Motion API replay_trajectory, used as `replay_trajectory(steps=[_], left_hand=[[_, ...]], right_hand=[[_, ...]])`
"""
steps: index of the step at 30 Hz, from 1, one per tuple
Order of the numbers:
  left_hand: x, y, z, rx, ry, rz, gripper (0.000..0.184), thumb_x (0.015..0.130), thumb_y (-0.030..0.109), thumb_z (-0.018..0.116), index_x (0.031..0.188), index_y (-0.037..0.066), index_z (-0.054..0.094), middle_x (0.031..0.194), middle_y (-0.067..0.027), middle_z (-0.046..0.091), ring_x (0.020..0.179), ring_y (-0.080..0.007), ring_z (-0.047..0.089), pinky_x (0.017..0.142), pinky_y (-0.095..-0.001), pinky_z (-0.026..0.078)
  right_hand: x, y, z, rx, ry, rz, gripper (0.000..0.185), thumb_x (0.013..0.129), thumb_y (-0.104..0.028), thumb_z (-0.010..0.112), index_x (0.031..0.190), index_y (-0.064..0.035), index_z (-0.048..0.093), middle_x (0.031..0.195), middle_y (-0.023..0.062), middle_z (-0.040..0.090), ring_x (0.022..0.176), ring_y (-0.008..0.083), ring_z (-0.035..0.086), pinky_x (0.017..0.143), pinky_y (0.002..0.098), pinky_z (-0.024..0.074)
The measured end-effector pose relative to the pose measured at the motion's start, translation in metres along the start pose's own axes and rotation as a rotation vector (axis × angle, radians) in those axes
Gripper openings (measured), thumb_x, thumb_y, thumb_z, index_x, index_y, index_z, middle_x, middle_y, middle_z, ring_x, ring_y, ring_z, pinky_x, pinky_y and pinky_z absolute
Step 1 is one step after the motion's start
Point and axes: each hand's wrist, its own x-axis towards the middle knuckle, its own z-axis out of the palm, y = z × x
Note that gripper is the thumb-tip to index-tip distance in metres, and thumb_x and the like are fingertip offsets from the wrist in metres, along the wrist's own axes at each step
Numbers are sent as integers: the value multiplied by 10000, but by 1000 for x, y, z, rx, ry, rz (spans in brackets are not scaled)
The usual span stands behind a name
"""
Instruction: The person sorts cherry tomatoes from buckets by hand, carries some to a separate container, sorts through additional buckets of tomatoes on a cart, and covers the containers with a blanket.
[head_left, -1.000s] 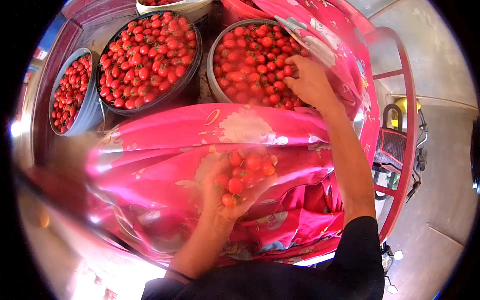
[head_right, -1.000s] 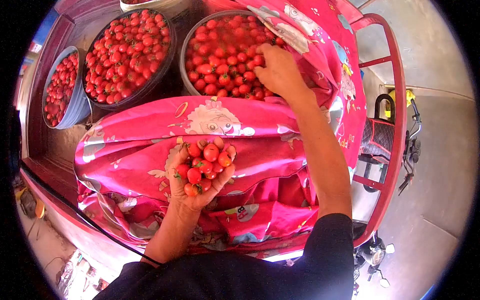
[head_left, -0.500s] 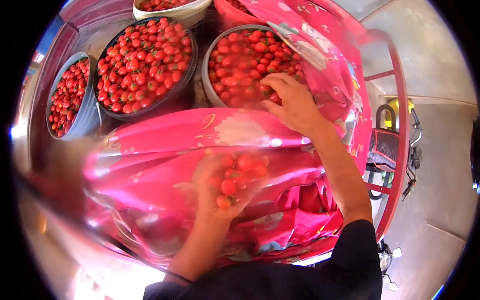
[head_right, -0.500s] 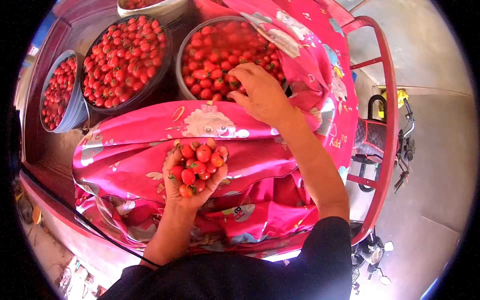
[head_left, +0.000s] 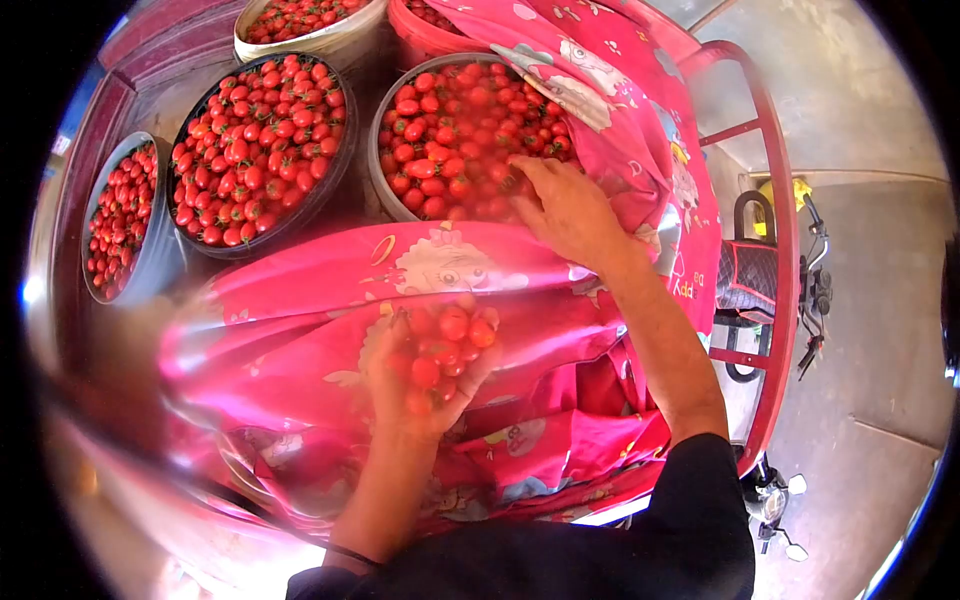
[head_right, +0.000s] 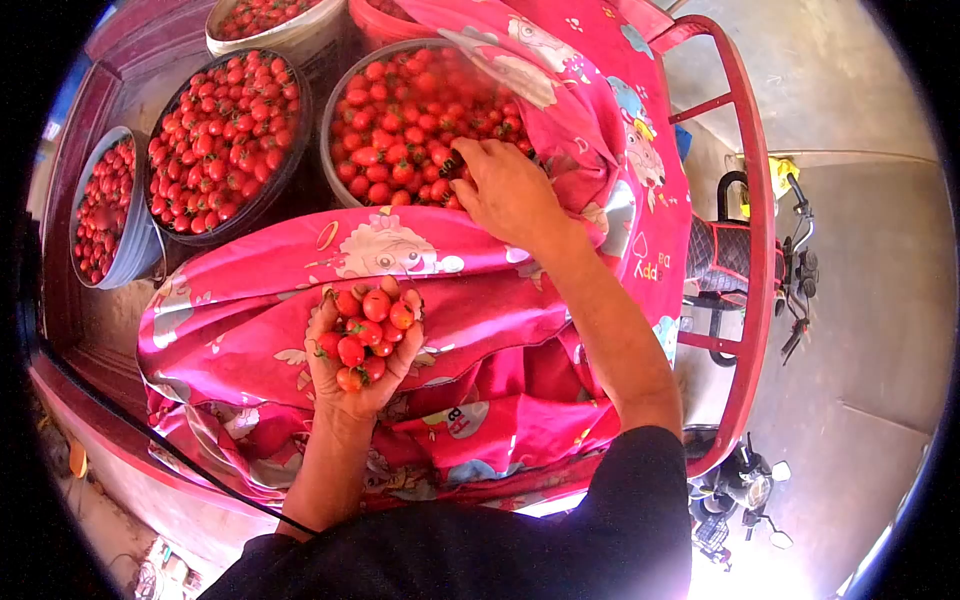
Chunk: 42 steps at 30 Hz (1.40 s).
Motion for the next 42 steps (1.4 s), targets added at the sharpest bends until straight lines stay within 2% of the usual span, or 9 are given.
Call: replay_trajectory(steps=[6,11,13,17,20,29,31,36,42], left_hand=[[0,4,-17,-71,-22,-23,391,972,367,667,1180,40,719,1300,-174,690,1317,-421,568,1022,-631,563],[2,2,-15,-105,-19,-6,409,972,368,657,1155,8,717,1276,-177,694,1292,-425,582,988,-646,582],[2,0,-1,-11,109,25,522,971,500,580,1043,-9,672,1018,-136,635,1109,-393,659,946,-557,602],[2,2,-2,-58,131,25,482,971,477,600,985,1,678,1017,-155,634,1105,-413,654,929,-566,596],[3,5,-22,-142,-70,-23,390,971,383,661,1143,39,726,1268,-162,697,1290,-426,585,980,-650,586],[5,-1,-16,-141,-105,-48,400,970,391,669,1175,52,725,1288,-154,691,1296,-417,587,979,-643,591],[1,1,3,-107,66,9,380,996,393,632,943,21,683,1026,-153,635,1159,-421,606,959,-554,545],[-2,6,4,-110,117,26,357,995,383,638,944,31,676,1069,-177,643,1177,-441,605,954,-584,548],[3,5,-15,-100,-38,2,401,968,401,675,1144,44,718,1253,-165,684,1279,-407,583,958,-638,608]], right_hand=[[3,9,-6,43,44,63,426,942,-267,712,1263,1,631,1152,237,681,1067,419,660,947,500,540],[30,32,-15,-45,210,59,412,943,-288,727,1234,-7,651,1193,236,685,1104,421,659,944,501,543],[42,26,-9,-14,196,64,433,925,-297,742,1245,-18,657,1218,237,677,1147,418,642,986,492,530],[54,5,19,31,141,-233,519,882,-360,774,1299,-69,664,1346,211,630,1254,397,584,1112,484,449],[55,-10,23,16,15,-244,558,860,-390,786,1324,-107,657,1414,202,583,1309,407,537,1121,534,425],[83,-24,58,-10,135,-450,380,907,-335,731,1217,-121,682,1392,170,600,1276,402,558,1088,557,429],[89,-15,57,-9,177,-424,262,940,-273,679,1134,-97,684,1334,172,634,1233,391,586,1064,544,450],[102,32,41,31,161,-243,178,960,-177,604,1041,-33,670,1113,173,708,1099,363,650,965,472,514],[96,64,30,110,161,-162,182,955,-123,601,1073,-9,680,1146,190,704,1139,386,649,1016,464,508]])
